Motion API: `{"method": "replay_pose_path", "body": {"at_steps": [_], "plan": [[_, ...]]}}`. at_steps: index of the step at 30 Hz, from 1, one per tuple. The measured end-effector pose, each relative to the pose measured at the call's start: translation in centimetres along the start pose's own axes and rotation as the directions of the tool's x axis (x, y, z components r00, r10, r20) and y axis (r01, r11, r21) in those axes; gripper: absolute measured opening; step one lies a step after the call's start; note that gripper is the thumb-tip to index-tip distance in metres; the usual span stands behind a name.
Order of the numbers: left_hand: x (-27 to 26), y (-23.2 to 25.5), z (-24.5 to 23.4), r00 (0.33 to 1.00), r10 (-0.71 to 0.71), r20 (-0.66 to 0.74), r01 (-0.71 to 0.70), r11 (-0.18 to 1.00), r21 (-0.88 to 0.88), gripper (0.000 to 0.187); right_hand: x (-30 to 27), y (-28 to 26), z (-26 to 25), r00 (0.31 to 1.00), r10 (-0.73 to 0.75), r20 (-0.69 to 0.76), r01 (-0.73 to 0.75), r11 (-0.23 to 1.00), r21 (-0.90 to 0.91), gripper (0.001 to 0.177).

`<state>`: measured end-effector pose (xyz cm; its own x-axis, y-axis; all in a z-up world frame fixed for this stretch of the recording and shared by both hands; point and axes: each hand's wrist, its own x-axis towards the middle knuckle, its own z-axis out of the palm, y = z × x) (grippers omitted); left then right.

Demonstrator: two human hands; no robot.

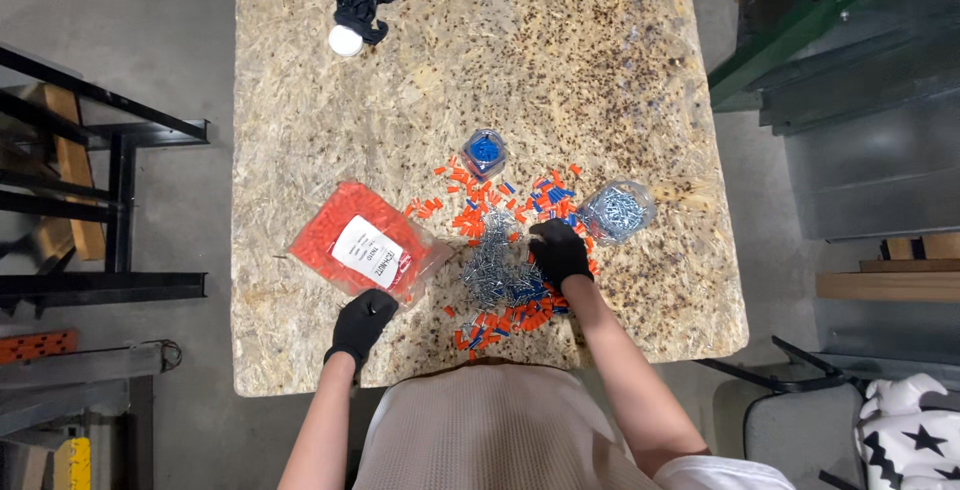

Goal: The person sorts various small hardware items, including orange plastic anchors and metal screws, by hand into separate piles on a stone countertop.

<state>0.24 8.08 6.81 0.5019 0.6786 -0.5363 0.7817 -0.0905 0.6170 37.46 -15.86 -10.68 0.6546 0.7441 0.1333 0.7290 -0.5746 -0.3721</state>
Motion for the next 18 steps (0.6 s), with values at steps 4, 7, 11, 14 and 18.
{"method": "replay_pose_path", "body": {"at_steps": [4, 7, 11, 14, 18], "plan": [[0.3, -0.7, 0.2, 1.000, -0.022, 0.002, 0.022, 1.000, -0.013, 0.031, 1.0, -2.4, -2.8, 0.995, 0.098, 0.007, -0.098, 0.982, 0.161, 0.030], [-0.1, -0.1, 0.2, 1.000, -0.028, -0.005, 0.028, 0.999, -0.019, 0.033, 2.5, -1.9, -1.5, 0.991, 0.047, -0.128, -0.031, 0.991, 0.130, 0.022], [0.2, -0.5, 0.5, 1.000, -0.004, -0.007, 0.004, 1.000, -0.010, 0.034, 5.4, -5.2, -3.6, 0.995, 0.007, -0.101, 0.008, 0.988, 0.153, 0.023], [0.5, -0.7, 0.3, 1.000, 0.011, -0.003, -0.011, 1.000, -0.008, 0.035, 8.2, -8.2, -3.9, 0.957, -0.028, 0.288, -0.026, 0.983, 0.184, 0.036], [1.0, -1.4, 0.7, 1.000, -0.013, -0.002, 0.013, 1.000, -0.009, 0.035, 10.7, -12.6, -1.6, 0.893, -0.105, 0.438, 0.131, 0.991, -0.029, 0.037]]}}
